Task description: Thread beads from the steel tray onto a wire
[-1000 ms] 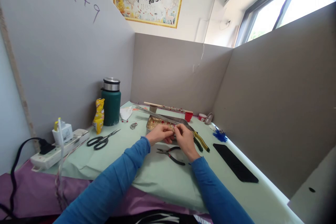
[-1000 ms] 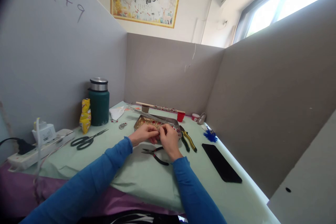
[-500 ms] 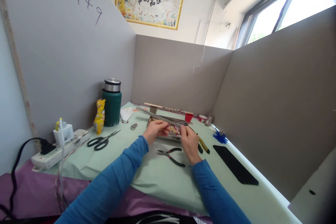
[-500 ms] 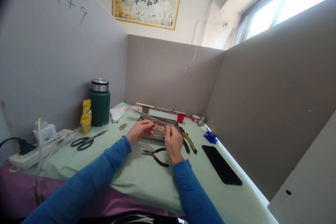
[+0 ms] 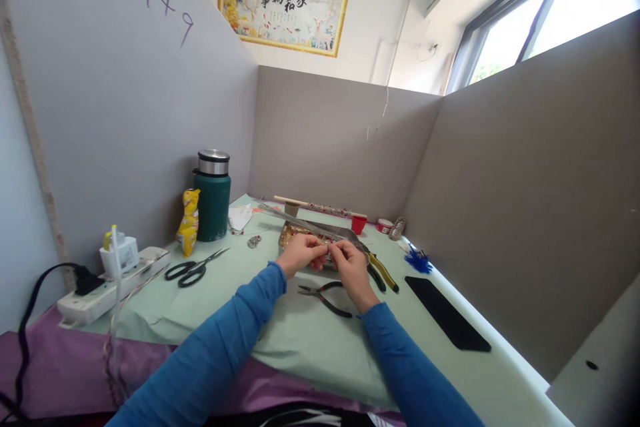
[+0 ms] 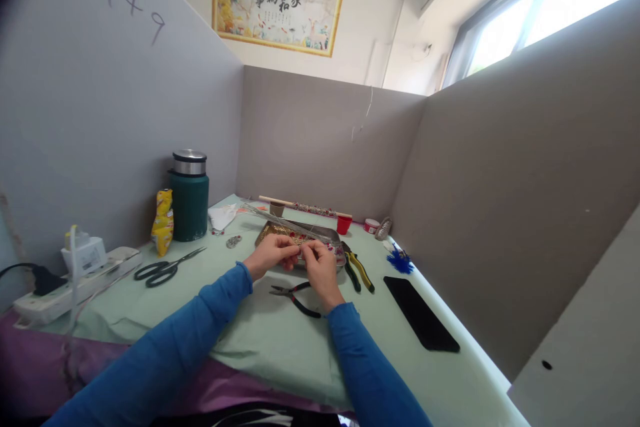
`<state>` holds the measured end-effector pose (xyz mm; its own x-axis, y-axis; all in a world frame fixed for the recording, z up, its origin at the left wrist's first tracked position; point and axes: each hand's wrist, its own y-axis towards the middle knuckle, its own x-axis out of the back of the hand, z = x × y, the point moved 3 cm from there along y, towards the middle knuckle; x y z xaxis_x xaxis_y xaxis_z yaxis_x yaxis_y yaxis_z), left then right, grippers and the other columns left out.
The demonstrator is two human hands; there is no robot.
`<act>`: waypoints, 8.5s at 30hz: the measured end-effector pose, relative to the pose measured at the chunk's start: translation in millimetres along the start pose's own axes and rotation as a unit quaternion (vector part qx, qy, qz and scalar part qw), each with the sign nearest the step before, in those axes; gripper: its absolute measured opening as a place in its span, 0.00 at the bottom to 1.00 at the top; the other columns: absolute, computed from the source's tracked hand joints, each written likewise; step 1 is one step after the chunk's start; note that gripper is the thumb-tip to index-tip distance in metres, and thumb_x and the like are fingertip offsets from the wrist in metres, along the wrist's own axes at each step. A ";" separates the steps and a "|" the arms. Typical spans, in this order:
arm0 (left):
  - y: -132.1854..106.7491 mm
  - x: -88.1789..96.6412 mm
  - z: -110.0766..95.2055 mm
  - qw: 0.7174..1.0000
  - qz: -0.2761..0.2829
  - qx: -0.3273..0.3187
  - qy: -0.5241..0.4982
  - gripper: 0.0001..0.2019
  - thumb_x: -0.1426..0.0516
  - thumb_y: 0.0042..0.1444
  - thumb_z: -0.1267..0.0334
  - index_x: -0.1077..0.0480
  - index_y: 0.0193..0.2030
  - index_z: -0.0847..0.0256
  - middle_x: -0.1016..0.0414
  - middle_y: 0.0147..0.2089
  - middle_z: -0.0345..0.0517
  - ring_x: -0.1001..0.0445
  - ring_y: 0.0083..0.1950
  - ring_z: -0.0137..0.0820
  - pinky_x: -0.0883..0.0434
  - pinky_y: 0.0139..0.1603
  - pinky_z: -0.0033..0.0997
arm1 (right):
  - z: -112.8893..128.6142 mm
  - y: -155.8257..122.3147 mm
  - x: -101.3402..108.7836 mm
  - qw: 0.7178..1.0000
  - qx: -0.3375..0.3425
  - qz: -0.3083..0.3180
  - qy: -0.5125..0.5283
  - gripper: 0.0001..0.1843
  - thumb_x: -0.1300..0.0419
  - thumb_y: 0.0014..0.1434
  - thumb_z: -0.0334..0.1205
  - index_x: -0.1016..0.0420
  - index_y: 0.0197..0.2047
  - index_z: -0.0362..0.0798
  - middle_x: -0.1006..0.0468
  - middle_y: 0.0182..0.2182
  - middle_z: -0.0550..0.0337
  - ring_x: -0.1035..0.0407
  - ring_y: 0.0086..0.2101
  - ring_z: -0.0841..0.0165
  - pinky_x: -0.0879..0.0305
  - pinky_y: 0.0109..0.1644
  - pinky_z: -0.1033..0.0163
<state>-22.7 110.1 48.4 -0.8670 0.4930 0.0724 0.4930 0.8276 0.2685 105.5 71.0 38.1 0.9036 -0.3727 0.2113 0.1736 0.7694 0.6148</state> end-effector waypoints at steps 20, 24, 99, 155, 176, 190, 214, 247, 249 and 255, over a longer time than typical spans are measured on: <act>-3.1 -1.0 -1.7 0.997 0.042 0.027 -0.058 0.13 0.39 0.44 0.60 0.30 0.32 0.69 0.27 0.28 0.49 0.28 0.24 0.28 0.30 0.26 0.29 | 2.7 -0.8 -0.5 0.998 -0.036 0.004 0.053 0.13 0.45 0.53 0.49 0.32 0.30 0.47 0.34 0.17 0.66 0.42 0.18 0.73 0.45 0.22 0.67; -2.5 1.1 0.2 0.991 0.060 0.048 -0.111 0.11 0.39 0.44 0.62 0.30 0.32 0.69 0.27 0.27 0.48 0.29 0.23 0.27 0.31 0.26 0.28 | 6.5 -2.8 -1.1 0.998 -0.025 0.015 0.061 0.13 0.46 0.55 0.49 0.32 0.31 0.47 0.34 0.18 0.66 0.43 0.19 0.74 0.45 0.23 0.68; -3.7 4.1 6.1 0.934 0.186 0.176 -0.249 0.04 0.44 0.48 0.69 0.31 0.28 0.69 0.32 0.20 0.41 0.37 0.16 0.23 0.39 0.18 0.25 | 19.1 -9.4 -3.3 0.993 0.029 0.019 0.114 0.09 0.46 0.57 0.45 0.33 0.33 0.47 0.38 0.18 0.68 0.45 0.19 0.76 0.46 0.24 0.69; 1.9 13.0 -9.0 0.996 -0.017 -0.079 -0.047 0.11 0.42 0.47 0.58 0.34 0.28 0.67 0.31 0.22 0.40 0.37 0.17 0.21 0.39 0.18 0.22 | 15.1 -3.1 18.2 0.973 0.055 0.114 -0.191 0.15 0.52 0.59 0.42 0.26 0.39 0.49 0.24 0.34 0.58 0.32 0.36 0.64 0.38 0.40 0.61; -7.6 14.4 -13.3 0.837 -0.221 -0.305 0.397 0.08 0.50 0.55 0.70 0.30 0.31 0.62 0.27 0.28 0.43 0.31 0.30 0.28 0.37 0.34 0.26 | 14.0 -25.2 24.1 0.858 0.244 -0.079 -0.446 0.14 0.47 0.58 0.39 0.28 0.45 0.45 0.26 0.36 0.53 0.35 0.38 0.63 0.42 0.43 0.60; -6.3 11.0 -10.9 0.839 -0.165 -0.290 0.431 0.08 0.49 0.55 0.68 0.28 0.32 0.61 0.24 0.32 0.44 0.29 0.33 0.29 0.36 0.35 0.26 | 21.7 -20.9 23.3 0.828 0.257 -0.039 -0.496 0.14 0.48 0.59 0.39 0.29 0.47 0.49 0.27 0.36 0.55 0.38 0.39 0.63 0.48 0.40 0.59; -4.6 12.4 -11.6 0.875 -0.133 -0.251 0.392 0.08 0.47 0.52 0.68 0.27 0.28 0.62 0.26 0.26 0.43 0.32 0.27 0.27 0.39 0.30 0.25 | 25.7 -19.9 22.6 0.820 0.283 -0.047 -0.495 0.13 0.49 0.60 0.35 0.29 0.46 0.50 0.27 0.35 0.55 0.39 0.38 0.64 0.51 0.39 0.59; -3.8 12.6 -12.9 0.893 -0.116 -0.245 0.360 0.08 0.47 0.52 0.68 0.26 0.29 0.62 0.26 0.25 0.42 0.32 0.27 0.26 0.38 0.30 0.24 | 23.9 -20.4 25.5 0.833 0.269 -0.032 -0.482 0.13 0.49 0.60 0.36 0.29 0.47 0.50 0.27 0.37 0.55 0.39 0.39 0.64 0.50 0.39 0.59; -3.9 12.8 -13.4 0.898 -0.114 -0.239 0.351 0.08 0.47 0.52 0.68 0.26 0.28 0.62 0.27 0.24 0.42 0.32 0.26 0.26 0.38 0.30 0.23 | 24.0 -20.3 25.6 0.832 0.271 -0.034 -0.484 0.13 0.49 0.60 0.36 0.29 0.47 0.50 0.27 0.36 0.55 0.39 0.38 0.64 0.50 0.39 0.59; -4.5 13.1 -15.1 0.913 -0.107 -0.222 0.326 0.08 0.47 0.51 0.69 0.27 0.26 0.63 0.29 0.21 0.40 0.34 0.24 0.24 0.38 0.29 0.23 | 24.2 -20.1 25.3 0.826 0.275 -0.036 -0.490 0.12 0.49 0.60 0.36 0.29 0.46 0.50 0.27 0.36 0.56 0.39 0.38 0.64 0.51 0.38 0.59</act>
<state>-37.4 108.8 62.6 -0.8699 -0.0514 0.4905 0.3557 0.6236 0.6962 115.3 33.5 49.4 0.1005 -0.8558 0.5075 -0.2345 0.4753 0.8480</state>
